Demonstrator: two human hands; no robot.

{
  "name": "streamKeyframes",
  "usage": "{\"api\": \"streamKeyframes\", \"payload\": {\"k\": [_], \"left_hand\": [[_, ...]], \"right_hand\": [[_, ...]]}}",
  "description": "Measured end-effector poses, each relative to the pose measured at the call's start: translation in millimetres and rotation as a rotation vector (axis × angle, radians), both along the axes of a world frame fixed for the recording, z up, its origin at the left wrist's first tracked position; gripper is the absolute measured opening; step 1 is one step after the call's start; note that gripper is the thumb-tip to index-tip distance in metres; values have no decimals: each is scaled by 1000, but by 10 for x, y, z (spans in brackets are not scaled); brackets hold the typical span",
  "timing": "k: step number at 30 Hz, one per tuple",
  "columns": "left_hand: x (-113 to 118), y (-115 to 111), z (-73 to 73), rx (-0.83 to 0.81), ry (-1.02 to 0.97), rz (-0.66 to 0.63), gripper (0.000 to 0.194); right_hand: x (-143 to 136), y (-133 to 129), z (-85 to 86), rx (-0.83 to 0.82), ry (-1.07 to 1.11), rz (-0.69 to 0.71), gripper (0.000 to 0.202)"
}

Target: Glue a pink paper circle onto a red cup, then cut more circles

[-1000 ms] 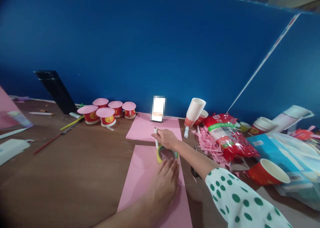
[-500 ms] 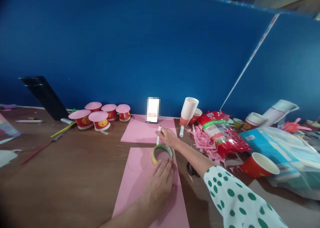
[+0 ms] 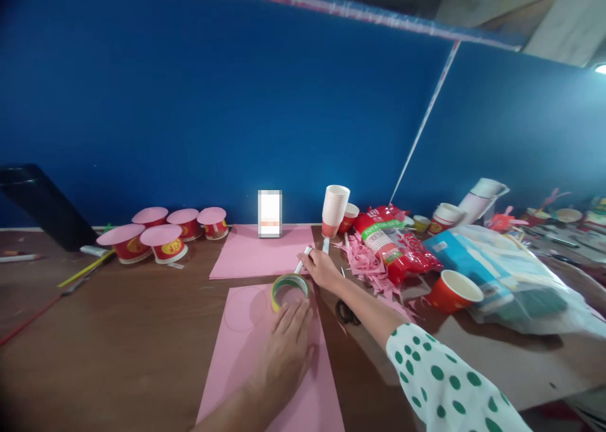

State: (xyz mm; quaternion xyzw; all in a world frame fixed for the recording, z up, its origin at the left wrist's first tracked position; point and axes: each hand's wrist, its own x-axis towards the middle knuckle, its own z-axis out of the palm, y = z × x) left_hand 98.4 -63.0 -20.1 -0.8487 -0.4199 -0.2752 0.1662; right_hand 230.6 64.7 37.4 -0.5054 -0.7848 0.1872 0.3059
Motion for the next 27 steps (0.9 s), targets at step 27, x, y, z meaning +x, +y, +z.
{"api": "streamKeyframes", "payload": {"k": [27], "left_hand": [[-11, 31, 34, 74, -40, -95, 47]], "right_hand": [[360, -1115, -203, 115, 339, -306, 27]]}}
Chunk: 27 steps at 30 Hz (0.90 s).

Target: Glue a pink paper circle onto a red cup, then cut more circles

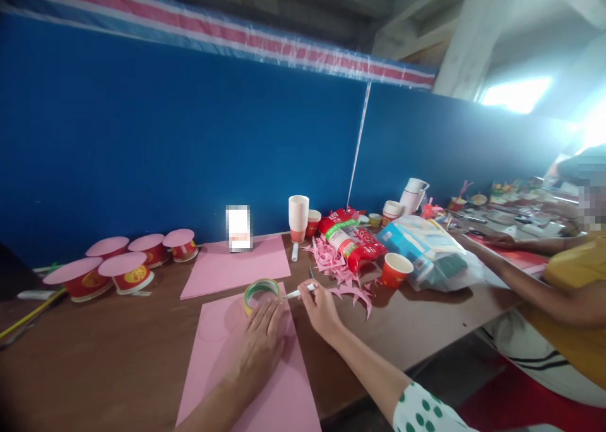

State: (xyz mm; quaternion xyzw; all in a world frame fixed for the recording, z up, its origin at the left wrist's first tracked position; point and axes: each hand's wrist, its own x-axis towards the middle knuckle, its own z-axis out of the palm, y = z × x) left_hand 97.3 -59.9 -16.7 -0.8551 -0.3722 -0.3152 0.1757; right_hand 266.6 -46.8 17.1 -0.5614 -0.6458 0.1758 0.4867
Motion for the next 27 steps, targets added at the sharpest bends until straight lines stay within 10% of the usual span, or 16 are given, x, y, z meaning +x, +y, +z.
{"api": "streamKeyframes", "payload": {"k": [8, 19, 27], "left_hand": [[-29, -56, 144, 0, 12, 56, 50], [-387, 448, 918, -572, -81, 34, 42], [-276, 731, 979, -815, 273, -80, 57]], "right_hand": [[109, -166, -161, 53, 151, -185, 31], [79, -198, -161, 30, 291, -161, 29], [50, -257, -109, 36, 284, -89, 29]]}}
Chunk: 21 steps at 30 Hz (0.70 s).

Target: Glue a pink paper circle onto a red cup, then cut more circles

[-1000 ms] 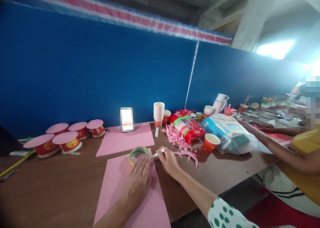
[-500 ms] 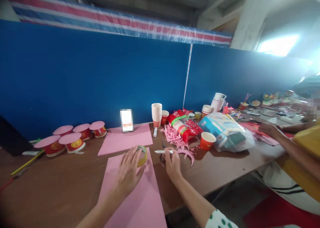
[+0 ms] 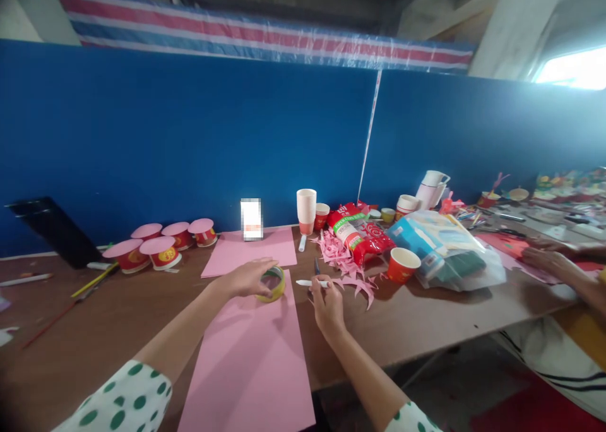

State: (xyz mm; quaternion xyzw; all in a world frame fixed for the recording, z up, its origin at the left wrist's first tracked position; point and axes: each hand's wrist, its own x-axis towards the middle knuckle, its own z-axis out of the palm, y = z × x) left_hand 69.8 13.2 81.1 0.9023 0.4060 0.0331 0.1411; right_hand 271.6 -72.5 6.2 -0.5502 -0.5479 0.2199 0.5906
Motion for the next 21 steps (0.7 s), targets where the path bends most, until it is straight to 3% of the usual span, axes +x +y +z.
{"api": "streamKeyframes", "payload": {"k": [10, 15, 18, 21], "left_hand": [[109, 42, 137, -14, 172, -54, 64], [121, 88, 130, -12, 205, -71, 66], [130, 118, 127, -15, 222, -79, 67], [145, 135, 137, -24, 222, -67, 70]], "right_hand": [[30, -6, -4, -11, -70, -20, 30], [24, -50, 37, 10, -148, -6, 28], [-63, -151, 155, 131, -401, 101, 22], [-245, -246, 259, 264, -717, 340, 17]]}}
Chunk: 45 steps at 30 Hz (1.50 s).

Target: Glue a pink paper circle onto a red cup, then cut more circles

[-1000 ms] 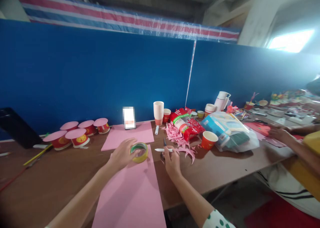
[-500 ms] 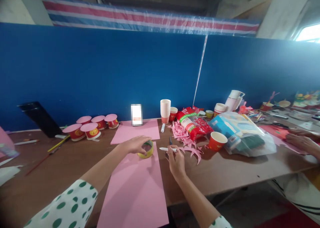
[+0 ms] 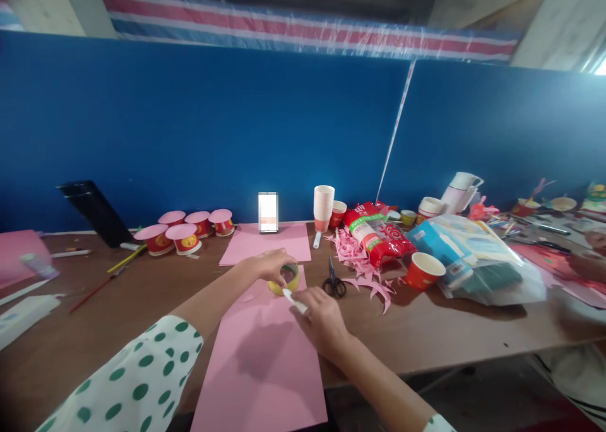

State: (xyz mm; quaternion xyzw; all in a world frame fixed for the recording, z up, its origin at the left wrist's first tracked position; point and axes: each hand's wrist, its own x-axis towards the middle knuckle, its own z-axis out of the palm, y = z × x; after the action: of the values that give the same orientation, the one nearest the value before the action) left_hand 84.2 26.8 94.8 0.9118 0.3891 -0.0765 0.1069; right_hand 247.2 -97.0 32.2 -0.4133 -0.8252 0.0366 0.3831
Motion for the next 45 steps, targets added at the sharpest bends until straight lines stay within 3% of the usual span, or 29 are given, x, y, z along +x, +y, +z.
{"api": "streamKeyframes", "payload": {"k": [3, 7, 15, 22, 45], "left_hand": [[2, 25, -17, -4, -6, 3, 71], [-10, 56, -68, -8, -25, 0, 71], [9, 17, -21, -2, -12, 5, 69], [-15, 70, -87, -22, -46, 1, 68], [-20, 59, -89, -4, -30, -13, 61]], "right_hand": [[-209, -16, -7, 78, -315, 132, 19], [-401, 63, -112, 169, -474, 171, 21], [-502, 181, -92, 246, -525, 121, 19], [-500, 247, -126, 311, -488, 112, 16], [-473, 261, -141, 223, -509, 75, 15]]}}
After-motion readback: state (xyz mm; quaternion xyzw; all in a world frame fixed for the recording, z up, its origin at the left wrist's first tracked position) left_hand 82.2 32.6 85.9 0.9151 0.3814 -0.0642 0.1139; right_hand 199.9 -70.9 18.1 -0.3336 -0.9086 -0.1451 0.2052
